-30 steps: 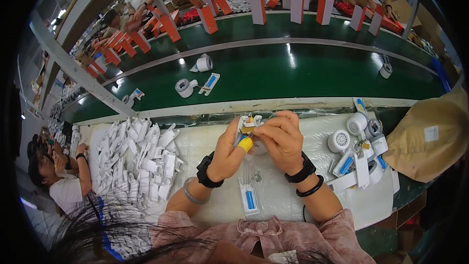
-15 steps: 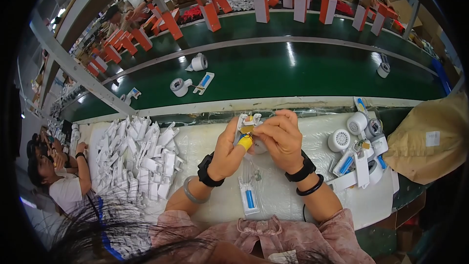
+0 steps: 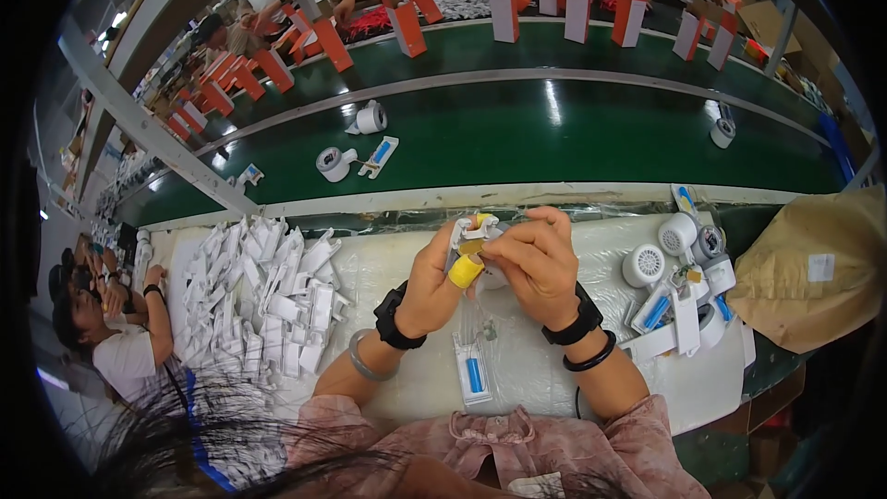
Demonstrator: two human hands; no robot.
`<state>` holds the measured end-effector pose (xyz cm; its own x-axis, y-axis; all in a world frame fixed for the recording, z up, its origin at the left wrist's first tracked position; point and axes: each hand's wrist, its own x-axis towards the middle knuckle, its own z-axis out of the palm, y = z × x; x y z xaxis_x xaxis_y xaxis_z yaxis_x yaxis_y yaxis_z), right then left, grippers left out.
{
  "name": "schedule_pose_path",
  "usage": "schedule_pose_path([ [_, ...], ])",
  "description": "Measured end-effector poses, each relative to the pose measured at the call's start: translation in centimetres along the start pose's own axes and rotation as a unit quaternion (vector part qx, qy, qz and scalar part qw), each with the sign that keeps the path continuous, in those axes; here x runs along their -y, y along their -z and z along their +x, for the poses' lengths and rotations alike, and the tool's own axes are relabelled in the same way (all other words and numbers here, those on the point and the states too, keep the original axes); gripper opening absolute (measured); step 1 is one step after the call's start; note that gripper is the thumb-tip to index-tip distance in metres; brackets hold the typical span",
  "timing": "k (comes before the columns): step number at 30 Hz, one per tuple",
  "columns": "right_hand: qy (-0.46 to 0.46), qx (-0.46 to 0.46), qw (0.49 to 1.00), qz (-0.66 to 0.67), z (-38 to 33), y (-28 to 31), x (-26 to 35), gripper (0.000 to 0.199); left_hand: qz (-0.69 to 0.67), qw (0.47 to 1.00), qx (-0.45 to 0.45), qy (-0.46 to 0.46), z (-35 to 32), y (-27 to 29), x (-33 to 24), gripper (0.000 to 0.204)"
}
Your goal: The person picks up a fan motor and a battery housing, inserts the motor, and applies a piece of yellow tape over the components by hand. They then set the assembled unit aside on the workspace and repeat the process.
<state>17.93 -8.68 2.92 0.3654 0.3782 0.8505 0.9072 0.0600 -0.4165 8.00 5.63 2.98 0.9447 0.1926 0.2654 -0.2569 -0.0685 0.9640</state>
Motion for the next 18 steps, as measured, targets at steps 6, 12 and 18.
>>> schedule_pose_path([
  [6, 0.008, 0.009, 1.000, -0.007, 0.24, 0.22, 0.25, 0.023, 0.052, 0.999, -0.006, 0.002, 0.01, 0.02, -0.38, 0.046],
  [12, 0.022, 0.013, 0.999, -0.030, 0.52, 0.44, 0.62, 0.024, 0.066, 0.998, -0.010, 0.009, -0.04, 0.07, -0.36, 0.047],
  [18, 0.008, 0.017, 1.000, -0.015, 0.39, 0.39, 0.46, 0.023, 0.092, 0.993, -0.009, -0.067, 0.07, 0.11, 0.08, 0.040],
])
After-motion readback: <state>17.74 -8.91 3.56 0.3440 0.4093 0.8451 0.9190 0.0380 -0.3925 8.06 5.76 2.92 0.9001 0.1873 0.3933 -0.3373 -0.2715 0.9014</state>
